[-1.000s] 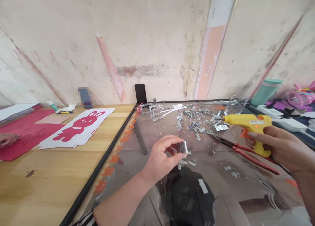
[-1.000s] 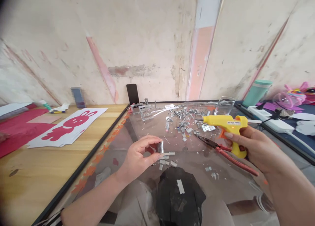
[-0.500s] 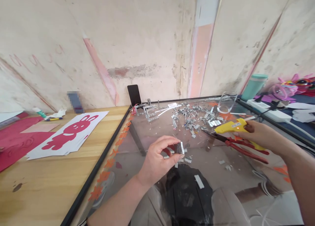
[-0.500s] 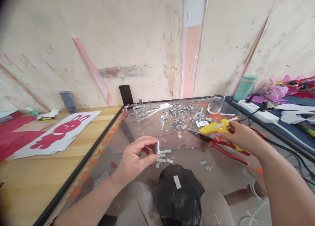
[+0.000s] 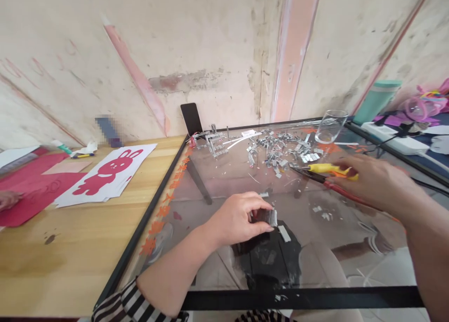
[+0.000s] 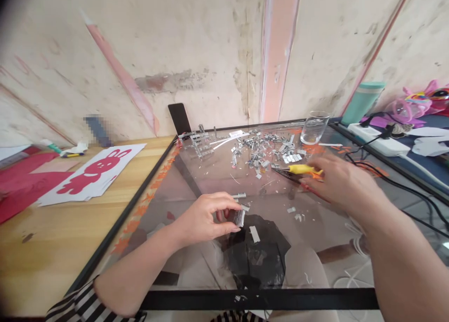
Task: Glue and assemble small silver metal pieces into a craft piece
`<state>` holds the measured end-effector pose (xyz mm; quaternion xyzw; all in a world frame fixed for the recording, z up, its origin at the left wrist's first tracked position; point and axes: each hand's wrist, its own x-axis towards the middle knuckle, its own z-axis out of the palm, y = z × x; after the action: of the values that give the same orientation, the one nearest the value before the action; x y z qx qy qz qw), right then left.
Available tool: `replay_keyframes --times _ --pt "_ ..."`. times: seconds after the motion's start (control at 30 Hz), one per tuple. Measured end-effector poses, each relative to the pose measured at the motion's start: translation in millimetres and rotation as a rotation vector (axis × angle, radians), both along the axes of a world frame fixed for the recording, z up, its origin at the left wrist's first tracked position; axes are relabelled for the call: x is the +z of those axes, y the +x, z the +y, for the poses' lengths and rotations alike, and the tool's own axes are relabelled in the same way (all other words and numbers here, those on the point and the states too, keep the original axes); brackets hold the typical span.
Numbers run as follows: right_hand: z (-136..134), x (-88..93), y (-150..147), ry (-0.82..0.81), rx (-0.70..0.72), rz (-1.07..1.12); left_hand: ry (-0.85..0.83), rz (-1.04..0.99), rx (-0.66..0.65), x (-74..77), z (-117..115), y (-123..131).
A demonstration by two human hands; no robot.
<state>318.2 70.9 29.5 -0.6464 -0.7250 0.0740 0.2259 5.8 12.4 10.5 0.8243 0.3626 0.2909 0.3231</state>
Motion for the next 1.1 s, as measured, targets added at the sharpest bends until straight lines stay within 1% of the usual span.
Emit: replay_keyframes --times 0.03,0.1,0.13,0.17,0.2,0.3,0.5,0.63,0.73,0.93,1.1 --pt "-8 1.1 -13 -0.048 0.167 -0.026 0.009 0.049 -0.021 -0.3 0 0" --pt "-24 1.3 -39 -0.244 0.547 0.026 0.027 0.135 -0.050 -0.8 -2 2" --pt "-31 0.4 -51 -0.322 0.680 0.026 0.033 0.172 -0.052 -0.9 -3 2" --pt "-37 -0.9 -61 -0.360 0.748 0.024 0.034 0.207 -0.048 -0.8 -5 3" --pt "-41 -2.5 -68 -0.368 0.785 0.018 0.032 0.239 -0.041 -0.7 -6 4" --pt "-46 -7.9 -80 -0.345 0.796 -0.011 0.018 0.311 -0.005 -0.2 -11 7" --pt "-44 -17.7 -82 -0.286 0.860 -0.054 0.009 0.395 0.048 -2.9 -15 11" --pt "-43 -23.6 -85 -0.288 0.806 -0.087 0.002 0.445 0.061 -5.8 -15 15" --pt "-43 -24.7 -88 -0.306 0.766 -0.124 -0.002 0.461 0.057 -6.1 -14 16" --pt "-44 -26.5 -89 -0.314 0.757 -0.126 -0.008 0.486 0.049 -7.4 -13 15" --pt "-45 -29.6 -89 -0.316 0.756 -0.108 0.042 0.522 0.039 -8.0 -14 15"
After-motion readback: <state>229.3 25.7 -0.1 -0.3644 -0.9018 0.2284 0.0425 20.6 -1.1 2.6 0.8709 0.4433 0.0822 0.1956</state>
